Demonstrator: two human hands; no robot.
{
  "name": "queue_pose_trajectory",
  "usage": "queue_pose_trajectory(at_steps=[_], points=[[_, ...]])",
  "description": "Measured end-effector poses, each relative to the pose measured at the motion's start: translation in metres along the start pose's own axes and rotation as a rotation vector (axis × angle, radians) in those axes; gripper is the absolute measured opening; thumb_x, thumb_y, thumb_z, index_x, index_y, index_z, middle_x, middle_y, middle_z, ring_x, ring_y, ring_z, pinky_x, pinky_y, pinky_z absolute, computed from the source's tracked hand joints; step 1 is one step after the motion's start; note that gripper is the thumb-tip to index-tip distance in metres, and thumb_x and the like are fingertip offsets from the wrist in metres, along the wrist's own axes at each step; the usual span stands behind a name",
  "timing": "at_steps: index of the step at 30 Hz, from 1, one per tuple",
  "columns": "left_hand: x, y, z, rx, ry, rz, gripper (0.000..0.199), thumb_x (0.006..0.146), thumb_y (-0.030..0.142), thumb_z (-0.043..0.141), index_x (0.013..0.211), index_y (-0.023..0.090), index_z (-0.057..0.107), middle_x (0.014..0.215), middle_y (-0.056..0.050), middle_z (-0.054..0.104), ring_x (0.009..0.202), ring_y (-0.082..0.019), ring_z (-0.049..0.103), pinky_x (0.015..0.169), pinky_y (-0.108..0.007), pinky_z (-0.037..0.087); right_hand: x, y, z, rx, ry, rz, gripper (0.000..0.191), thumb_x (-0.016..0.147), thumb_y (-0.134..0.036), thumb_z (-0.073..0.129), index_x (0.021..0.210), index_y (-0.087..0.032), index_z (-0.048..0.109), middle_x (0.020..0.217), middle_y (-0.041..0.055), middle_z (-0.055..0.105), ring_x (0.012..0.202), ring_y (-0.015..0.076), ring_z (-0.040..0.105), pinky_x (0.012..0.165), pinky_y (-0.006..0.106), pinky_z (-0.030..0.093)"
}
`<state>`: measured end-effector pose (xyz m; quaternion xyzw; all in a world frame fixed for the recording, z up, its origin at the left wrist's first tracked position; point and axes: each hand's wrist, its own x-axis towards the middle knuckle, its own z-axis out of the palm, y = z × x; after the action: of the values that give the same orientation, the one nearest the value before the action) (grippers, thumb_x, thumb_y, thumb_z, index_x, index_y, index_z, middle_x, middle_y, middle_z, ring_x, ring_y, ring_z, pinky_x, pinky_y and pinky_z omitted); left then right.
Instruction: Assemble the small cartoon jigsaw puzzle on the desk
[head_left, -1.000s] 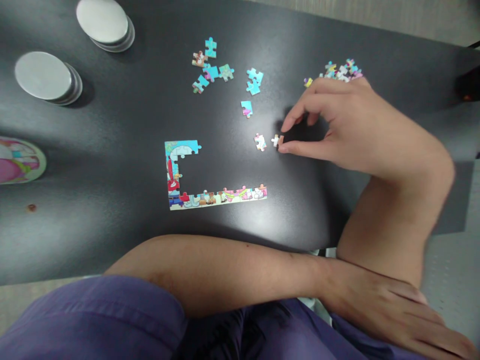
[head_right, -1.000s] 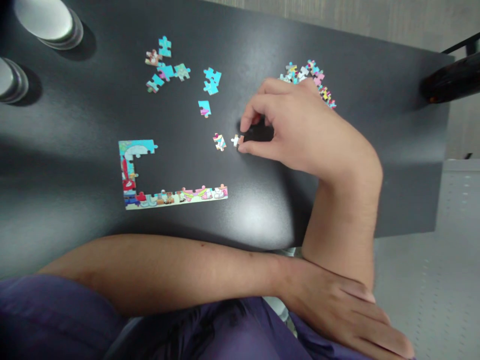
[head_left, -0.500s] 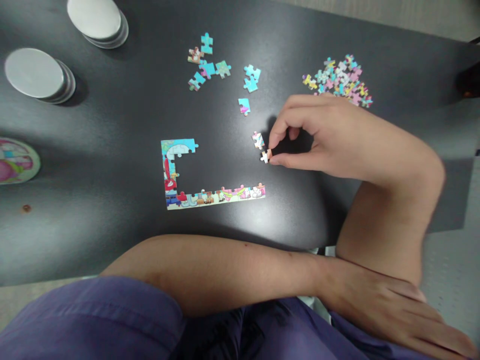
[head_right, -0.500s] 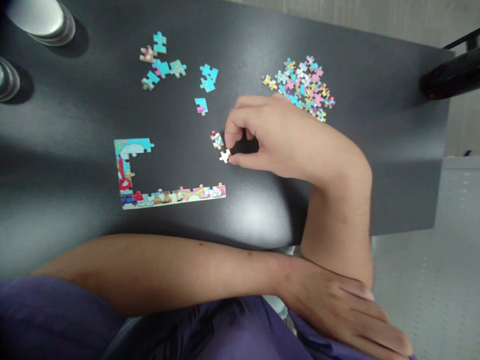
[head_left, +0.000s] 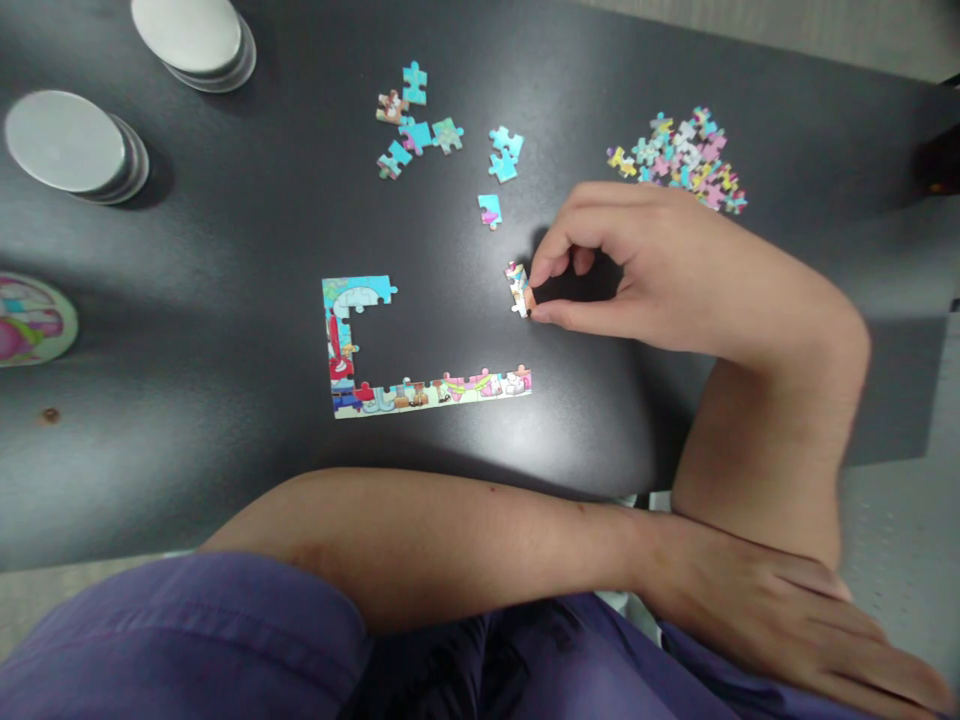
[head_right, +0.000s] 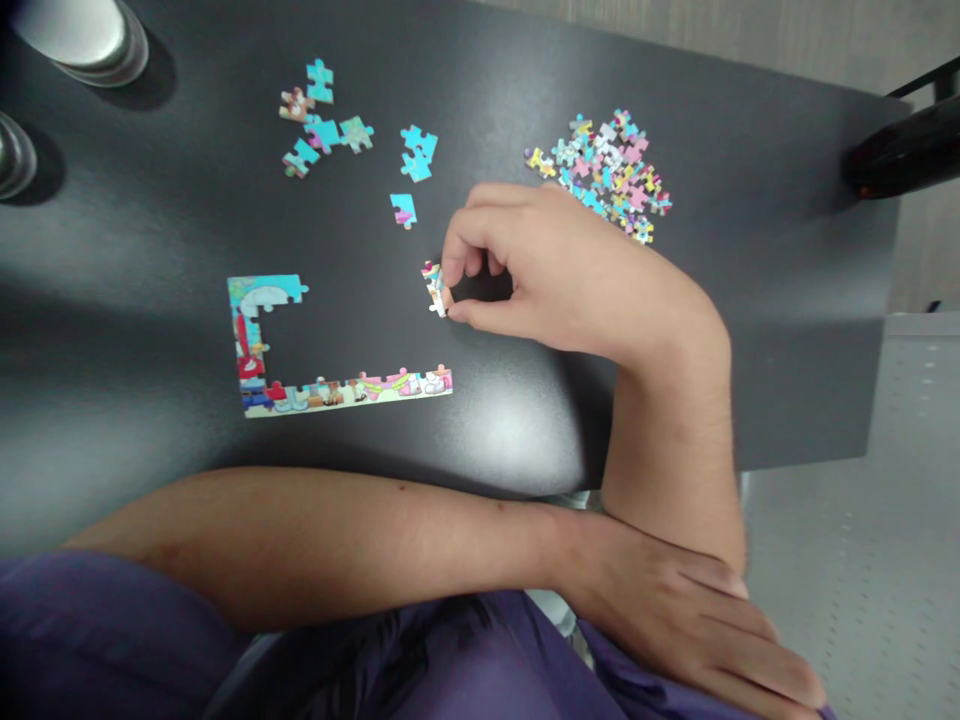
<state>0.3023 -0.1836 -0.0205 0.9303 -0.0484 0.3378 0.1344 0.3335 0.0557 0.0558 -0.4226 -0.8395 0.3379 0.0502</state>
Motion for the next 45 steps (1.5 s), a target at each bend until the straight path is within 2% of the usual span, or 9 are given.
queue_pose_trajectory(at_steps=[6,9,11,12,16,22,25,28,45], points=[[0.004,-0.006,-0.011,-0.003,-0.115,0.043,0.092,0.12,0.021,0.029,0.182,0.078,0.064,0.19,0.023,0.064,0.177,0.008,0.057,0.042,-0.036,-0.01,0.0,-0.002,-0.002,-0.024,0.022,0.003,0.011,0.113,-0.042,0.078,0.12,-0.034,0.078,0.119,0.0104,0.081,0.109,0.0347,0.075,0.103,0.054,0.058],[0.003,-0.009,-0.015,0.018,-0.102,0.05,0.097,0.118,0.016,0.025,0.185,0.072,0.065,0.193,0.03,0.061,0.173,0.011,0.06,0.039,-0.02,0.03,0.002,0.001,0.001,-0.04,0.021,-0.022,0.019,0.116,-0.04,0.077,0.132,-0.03,0.082,0.123,0.0111,0.08,0.111,0.0329,0.074,0.103,0.051,0.057],[0.001,-0.011,-0.015,0.028,-0.04,0.063,0.1,0.116,0.013,0.023,0.182,0.071,0.07,0.191,0.031,0.063,0.169,0.01,0.065,0.071,-0.009,0.061,0.002,0.006,0.003,-0.059,0.044,-0.069,0.019,0.115,-0.035,0.076,0.132,-0.029,0.083,0.123,0.0108,0.08,0.106,0.031,0.073,0.096,0.049,0.057],[0.0,-0.012,-0.015,0.032,-0.009,0.068,0.1,0.115,0.012,0.023,0.18,0.071,0.072,0.189,0.03,0.065,0.167,0.009,0.067,0.091,-0.007,0.064,0.002,0.008,0.005,-0.071,0.054,-0.089,0.017,0.115,-0.034,0.076,0.13,-0.029,0.083,0.122,0.0106,0.081,0.104,0.0304,0.074,0.093,0.048,0.057],[-0.002,-0.013,-0.015,0.04,0.03,0.059,0.103,0.113,0.008,0.024,0.176,0.071,0.076,0.186,0.028,0.069,0.164,0.008,0.07,0.117,-0.005,0.057,-0.001,0.013,0.008,-0.084,0.056,-0.101,0.009,0.114,-0.033,0.078,0.123,-0.032,0.078,0.125,0.0097,0.084,0.103,0.0295,0.078,0.087,0.047,0.058],[-0.001,-0.013,-0.017,0.067,-0.015,0.057,0.093,0.117,0.02,0.031,0.177,0.08,0.068,0.184,0.029,0.07,0.171,0.005,0.065,0.072,-0.012,0.068,-0.003,0.008,0.006,-0.052,0.015,-0.115,0.024,0.104,-0.03,0.083,0.128,-0.031,0.081,0.132,0.0096,0.083,0.103,0.0288,0.078,0.091,0.047,0.063],[-0.001,-0.016,-0.02,0.083,-0.031,0.086,0.099,0.117,0.016,0.025,0.181,0.08,0.065,0.187,0.033,0.067,0.171,0.007,0.063,0.108,-0.008,0.065,-0.004,0.003,0.005,-0.071,-0.005,-0.112,0.021,0.105,-0.026,0.081,0.125,-0.029,0.086,0.132,0.0111,0.085,0.104,0.0293,0.08,0.095,0.048,0.064],[-0.002,-0.019,-0.025,0.089,-0.03,0.094,0.105,0.116,0.01,0.017,0.185,0.072,0.066,0.191,0.034,0.061,0.169,0.011,0.062,0.133,-0.005,0.044,-0.004,-0.002,0.004,-0.163,-0.006,-0.101,0.02,0.108,-0.025,0.085,0.127,-0.024,0.09,0.128,0.0125,0.085,0.106,0.0322,0.082,0.094,0.05,0.062],[-0.004,-0.014,-0.018,0.035,0.015,0.084,0.103,0.115,0.009,0.019,0.178,0.067,0.076,0.188,0.029,0.065,0.167,0.011,0.064,0.129,-0.009,0.053,-0.006,-0.011,0.003,-0.271,-0.012,-0.168,0.026,0.108,-0.025,0.082,0.132,-0.023,0.093,0.134,0.0166,0.09,0.108,0.0398,0.085,0.097,0.057,0.059]])
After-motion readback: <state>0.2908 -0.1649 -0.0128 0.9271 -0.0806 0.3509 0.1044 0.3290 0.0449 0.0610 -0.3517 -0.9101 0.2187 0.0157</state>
